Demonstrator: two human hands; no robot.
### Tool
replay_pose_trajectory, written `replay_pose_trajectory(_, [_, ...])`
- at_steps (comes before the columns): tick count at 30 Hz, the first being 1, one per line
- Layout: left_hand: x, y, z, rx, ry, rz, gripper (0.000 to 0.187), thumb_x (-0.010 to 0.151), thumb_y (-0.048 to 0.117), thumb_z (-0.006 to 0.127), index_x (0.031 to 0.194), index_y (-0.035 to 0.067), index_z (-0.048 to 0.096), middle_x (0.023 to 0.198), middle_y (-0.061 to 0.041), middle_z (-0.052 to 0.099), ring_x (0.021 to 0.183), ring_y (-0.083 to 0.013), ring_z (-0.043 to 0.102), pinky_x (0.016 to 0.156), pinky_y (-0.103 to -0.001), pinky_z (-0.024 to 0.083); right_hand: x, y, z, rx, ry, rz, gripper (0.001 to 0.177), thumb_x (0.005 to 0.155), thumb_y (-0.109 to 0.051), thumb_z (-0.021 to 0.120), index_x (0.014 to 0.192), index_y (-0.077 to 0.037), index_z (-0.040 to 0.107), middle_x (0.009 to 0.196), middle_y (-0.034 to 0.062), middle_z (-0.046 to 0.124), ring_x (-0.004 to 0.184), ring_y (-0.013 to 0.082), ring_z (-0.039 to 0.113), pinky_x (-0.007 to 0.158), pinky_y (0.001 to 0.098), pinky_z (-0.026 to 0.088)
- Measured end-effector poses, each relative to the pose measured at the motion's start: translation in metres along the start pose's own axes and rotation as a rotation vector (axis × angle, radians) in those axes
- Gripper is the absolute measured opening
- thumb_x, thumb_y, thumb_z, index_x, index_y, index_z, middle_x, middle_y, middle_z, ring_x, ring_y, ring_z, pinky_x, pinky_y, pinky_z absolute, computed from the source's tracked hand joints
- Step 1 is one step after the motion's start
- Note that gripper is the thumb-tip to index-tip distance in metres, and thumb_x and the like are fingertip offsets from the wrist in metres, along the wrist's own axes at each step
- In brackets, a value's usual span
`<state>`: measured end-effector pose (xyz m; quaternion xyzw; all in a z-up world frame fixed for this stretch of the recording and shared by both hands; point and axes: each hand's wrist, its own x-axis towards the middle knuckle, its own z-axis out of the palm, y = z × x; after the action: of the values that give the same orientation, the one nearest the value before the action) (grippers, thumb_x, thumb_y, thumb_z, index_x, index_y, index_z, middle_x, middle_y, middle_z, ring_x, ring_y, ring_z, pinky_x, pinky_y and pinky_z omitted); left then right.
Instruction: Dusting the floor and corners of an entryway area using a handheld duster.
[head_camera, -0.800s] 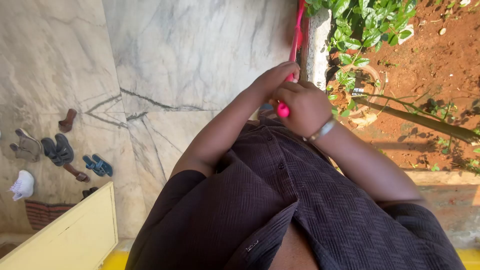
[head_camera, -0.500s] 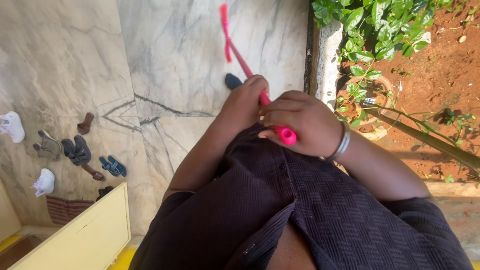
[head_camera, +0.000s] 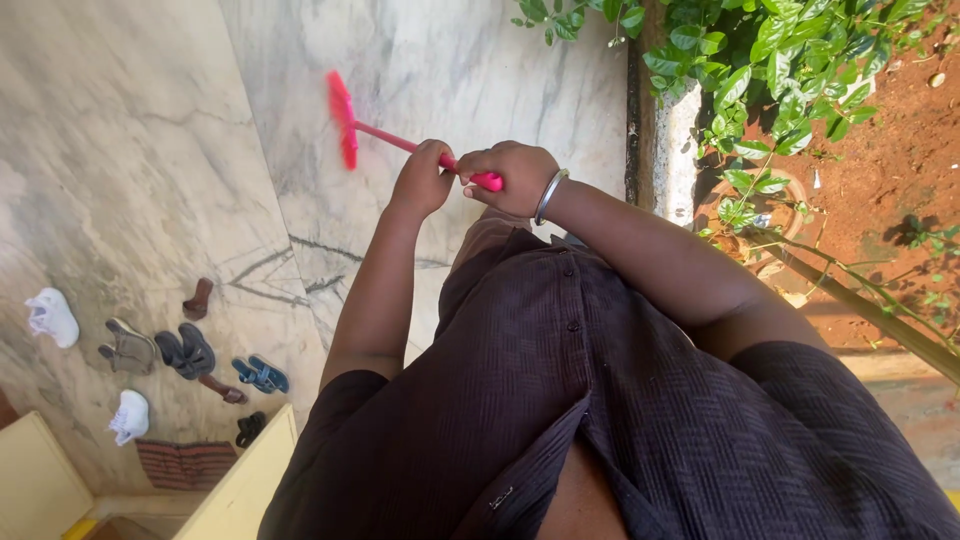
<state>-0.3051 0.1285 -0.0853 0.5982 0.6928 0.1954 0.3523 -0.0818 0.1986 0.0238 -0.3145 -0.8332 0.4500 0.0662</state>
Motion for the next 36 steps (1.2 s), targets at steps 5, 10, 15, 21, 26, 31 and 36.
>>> replay_pose_trajectory(5, [0.079,0.032,0.038,-0.140,-0.189,0.178,0.016,0.080,0.003,0.077,0.091,0.006,0.066,0.089,-0.012,0.070,0.085,-0.0307,0.069,0.074,-0.039,0.054,-0.006,0.007,-0.045,-0.171,0.087,0.178,0.025,0.089,-0.037,0.072,0.111,-0.025,0.074,0.100,0.0019,0.076,0.088,0.0314,0.071,0.072,0.0444,0.056])
replay_pose_trajectory(10, [0.125,0.097,0.099,-0.325,-0.323,0.428,0.023,0.079,0.009,0.082,0.099,0.007,0.071,0.088,-0.011,0.075,0.080,-0.0280,0.074,0.070,-0.035,0.056,-0.062,0.000,-0.083,-0.174,0.196,0.359,0.019,0.093,-0.033,0.070,0.108,-0.023,0.073,0.098,0.0037,0.076,0.081,0.0313,0.073,0.070,0.0435,0.057])
replay_pose_trajectory(15, [0.122,0.153,0.154,-0.282,-0.596,0.575,0.018,0.087,0.019,0.080,0.098,0.008,0.071,0.095,-0.011,0.072,0.090,-0.0297,0.072,0.080,-0.039,0.057,-0.108,-0.015,-0.078,-0.375,0.286,0.545,0.015,0.089,-0.028,0.070,0.103,-0.022,0.072,0.105,0.0016,0.077,0.080,0.0312,0.073,0.064,0.0451,0.056])
replay_pose_trajectory(21, [0.068,0.200,0.112,-0.188,-0.611,0.992,0.035,0.083,0.028,0.076,0.113,0.011,0.068,0.115,-0.009,0.068,0.095,-0.0326,0.070,0.079,-0.043,0.056,-0.181,-0.097,-0.111,-0.383,0.112,0.656,0.025,0.085,-0.029,0.070,0.109,-0.027,0.073,0.119,-0.0083,0.073,0.092,0.0254,0.072,0.067,0.0413,0.058])
replay_pose_trajectory(26, [0.022,0.249,0.057,-0.012,-0.587,1.074,0.035,0.084,0.029,0.076,0.114,0.014,0.069,0.108,-0.006,0.069,0.088,-0.0305,0.071,0.075,-0.043,0.057,-0.244,-0.127,-0.125,-0.371,0.206,0.351,0.041,0.075,-0.018,0.071,0.115,-0.022,0.074,0.125,-0.0033,0.073,0.098,0.0256,0.072,0.074,0.0382,0.057])
replay_pose_trajectory(31, [-0.030,0.262,0.033,0.172,-0.447,1.074,0.037,0.083,0.032,0.076,0.116,0.015,0.069,0.105,-0.005,0.069,0.086,-0.0285,0.071,0.070,-0.044,0.056,-0.284,-0.105,-0.118,-0.129,0.282,0.048,0.031,0.077,-0.019,0.073,0.107,-0.013,0.072,0.122,0.0043,0.073,0.105,0.0279,0.071,0.088,0.0400,0.057])
replay_pose_trajectory(36, [-0.065,0.199,0.076,0.201,-0.276,0.679,0.035,0.088,0.031,0.077,0.116,0.012,0.068,0.109,-0.007,0.068,0.094,-0.0304,0.070,0.079,-0.043,0.056,-0.285,-0.046,-0.060,0.176,0.381,0.034,0.011,0.089,-0.016,0.075,0.098,-0.010,0.072,0.117,0.0072,0.076,0.103,0.0280,0.074,0.093,0.0379,0.056])
